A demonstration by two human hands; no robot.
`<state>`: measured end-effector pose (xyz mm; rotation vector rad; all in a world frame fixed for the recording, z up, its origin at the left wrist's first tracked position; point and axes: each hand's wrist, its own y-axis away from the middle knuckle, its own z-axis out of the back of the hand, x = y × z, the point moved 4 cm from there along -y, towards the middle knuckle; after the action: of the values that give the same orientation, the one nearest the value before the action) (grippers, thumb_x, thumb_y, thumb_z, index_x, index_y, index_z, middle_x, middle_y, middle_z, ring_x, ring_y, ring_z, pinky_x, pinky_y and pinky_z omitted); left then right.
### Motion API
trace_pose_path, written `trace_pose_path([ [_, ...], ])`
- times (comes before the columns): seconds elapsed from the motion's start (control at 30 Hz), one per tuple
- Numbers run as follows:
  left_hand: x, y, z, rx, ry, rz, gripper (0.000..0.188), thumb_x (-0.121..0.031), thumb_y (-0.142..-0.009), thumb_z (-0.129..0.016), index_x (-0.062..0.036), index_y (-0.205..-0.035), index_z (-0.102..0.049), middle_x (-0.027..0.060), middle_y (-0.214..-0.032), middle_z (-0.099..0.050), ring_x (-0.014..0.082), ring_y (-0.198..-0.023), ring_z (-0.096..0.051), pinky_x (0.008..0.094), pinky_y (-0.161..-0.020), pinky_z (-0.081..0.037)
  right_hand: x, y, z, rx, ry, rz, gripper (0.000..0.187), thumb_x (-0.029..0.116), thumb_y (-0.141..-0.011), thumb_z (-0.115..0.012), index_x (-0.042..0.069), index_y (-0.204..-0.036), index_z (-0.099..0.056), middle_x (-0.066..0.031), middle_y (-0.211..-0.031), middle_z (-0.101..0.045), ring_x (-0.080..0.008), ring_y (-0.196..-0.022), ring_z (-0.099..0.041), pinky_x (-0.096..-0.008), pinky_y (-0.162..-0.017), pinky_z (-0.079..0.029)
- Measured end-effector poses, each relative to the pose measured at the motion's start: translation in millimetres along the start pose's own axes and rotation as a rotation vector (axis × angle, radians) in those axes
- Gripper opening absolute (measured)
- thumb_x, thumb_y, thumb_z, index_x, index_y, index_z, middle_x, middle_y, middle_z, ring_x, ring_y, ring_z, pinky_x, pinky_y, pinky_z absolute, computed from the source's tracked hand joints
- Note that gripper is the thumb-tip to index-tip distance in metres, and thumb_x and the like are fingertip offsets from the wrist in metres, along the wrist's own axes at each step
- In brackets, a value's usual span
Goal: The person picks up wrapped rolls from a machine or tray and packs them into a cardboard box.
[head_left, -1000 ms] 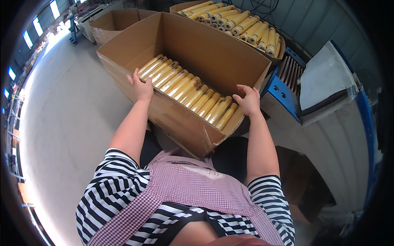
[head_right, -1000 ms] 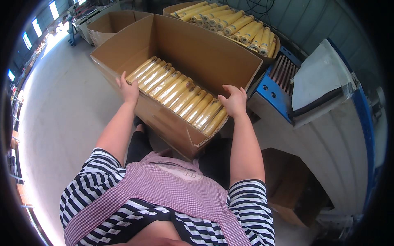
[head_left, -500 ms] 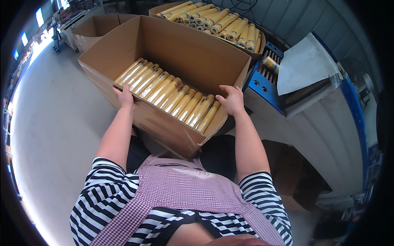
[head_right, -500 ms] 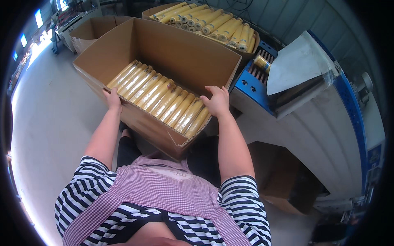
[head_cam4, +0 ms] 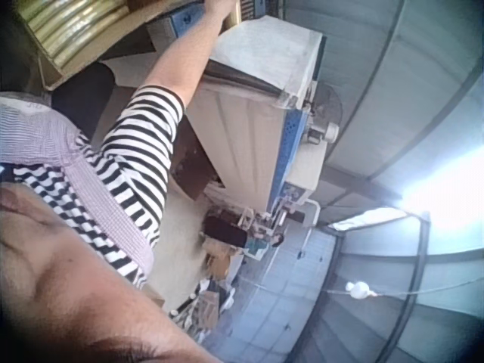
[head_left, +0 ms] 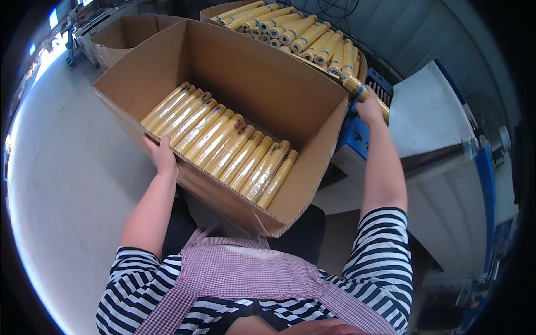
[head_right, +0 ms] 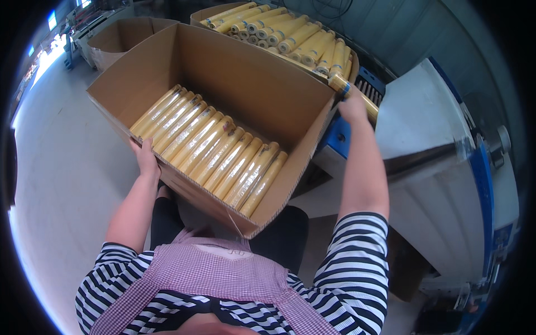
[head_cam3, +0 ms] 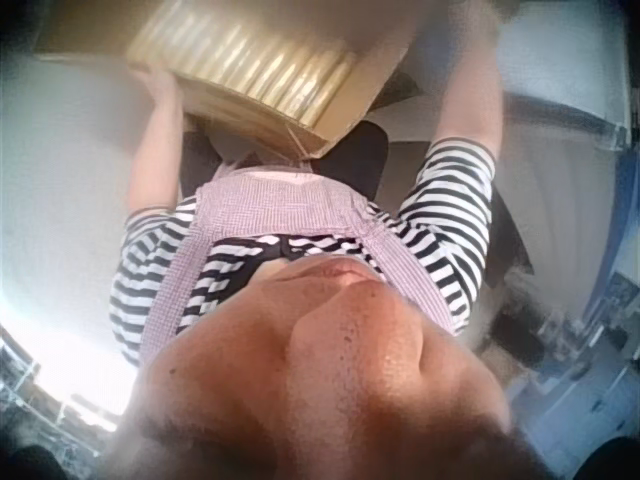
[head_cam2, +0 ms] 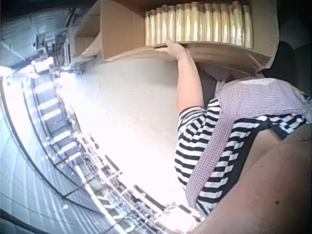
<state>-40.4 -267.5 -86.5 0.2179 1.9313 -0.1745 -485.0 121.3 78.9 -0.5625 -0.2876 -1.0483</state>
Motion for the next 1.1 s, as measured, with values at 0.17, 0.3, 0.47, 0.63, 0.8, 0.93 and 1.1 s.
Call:
trace_pose_path([
  [0.17, 21, -4, -6, 0.042, 0.047, 0.034, 0.085, -0.008, -0.094, -0.057, -0.01, -0.163, -0.006, 0.0144, -0.164, -0.017, 0.0278, -0.147, -0.026, 0.0403, -0.12, -0.024, -155, -78, 27, -0.046, 0.603, -0.239, 0.066, 0.011, -0.086, -0.065, 0.014, -0.15, -0.048, -0.016, -0.145, -0.056, -0.0328, -0.135, -0.052, -0.0438, -0.113, -0.04],
  [0.3, 17, -1, -6, 0.03, 0.071, 0.011, 0.083, -0.006, -0.095, -0.054, -0.0093, -0.162, -0.006, 0.0135, -0.163, -0.016, 0.0262, -0.147, -0.027, 0.0398, -0.121, -0.024, -115, -89, 4, 0.14, 0.858, -0.243, 0.057, 0.015, -0.084, -0.068, 0.017, -0.14, -0.057, -0.0145, -0.142, -0.057, -0.0346, -0.134, -0.051, -0.0457, -0.113, -0.04],
  [0.47, 18, 3, -16, 0.105, 0.117, 0.015, 0.081, -0.011, -0.099, -0.052, -0.0133, -0.162, -0.002, 0.0177, -0.154, -0.034, 0.0296, -0.135, -0.045, 0.0427, -0.111, -0.04, -42, -92, -10, -0.033, 0.669, 0.05, 0.047, 0.017, -0.083, -0.068, 0.014, -0.129, -0.06, -0.0212, -0.134, -0.054, -0.0444, -0.125, -0.053, -0.0517, -0.103, -0.046],
  [0.63, 10, 4, -8, 0.137, 0.137, -0.015, 0.076, -0.01, -0.099, -0.051, -0.0129, -0.161, -0.007, 0.019, -0.149, -0.038, 0.0312, -0.133, -0.047, 0.0457, -0.109, -0.044, 138, -41, -81, 0.006, 0.305, 0.566, 0.057, 0.001, -0.076, -0.065, 0.009, -0.131, -0.056, -0.0179, -0.126, -0.063, -0.0393, -0.121, -0.058, -0.0447, -0.099, -0.049],
  [0.8, 4, 1, -5, 0.14, 0.189, -0.009, 0.075, -0.009, -0.099, -0.051, -0.0128, -0.16, -0.009, 0.0188, -0.15, -0.038, 0.0313, -0.132, -0.048, 0.046, -0.11, -0.044, 275, 38, -185, 0.353, 0.43, 0.853, 0.051, -0.004, -0.077, -0.064, 0.014, -0.125, -0.058, -0.0107, -0.119, -0.061, -0.0325, -0.121, -0.057, -0.0452, -0.107, -0.041],
  [0.93, 4, 4, -9, 0.174, 0.19, -0.025, 0.076, -0.007, -0.099, -0.051, -0.0121, -0.161, -0.008, 0.0178, -0.152, -0.036, 0.0307, -0.135, -0.045, 0.046, -0.112, -0.041, 254, 62, -292, 0.618, 0.591, 0.987, 0.038, 0.002, -0.085, -0.063, 0.016, -0.121, -0.059, -0.0081, -0.118, -0.06, -0.0305, -0.121, -0.056, -0.0543, -0.11, -0.037],
  [1.1, -2, 9, -5, 0.172, 0.143, 0.02, 0.077, -0.007, -0.1, -0.049, -0.0111, -0.162, -0.004, 0.0158, -0.153, -0.035, 0.0266, -0.137, -0.042, 0.0434, -0.113, -0.037, 190, 98, -418, 0.871, 0.818, 1.018, 0.034, 0.015, -0.095, -0.056, 0.021, -0.128, -0.062, -0.0063, -0.122, -0.061, -0.0271, -0.13, -0.053, -0.066, -0.119, -0.022],
])
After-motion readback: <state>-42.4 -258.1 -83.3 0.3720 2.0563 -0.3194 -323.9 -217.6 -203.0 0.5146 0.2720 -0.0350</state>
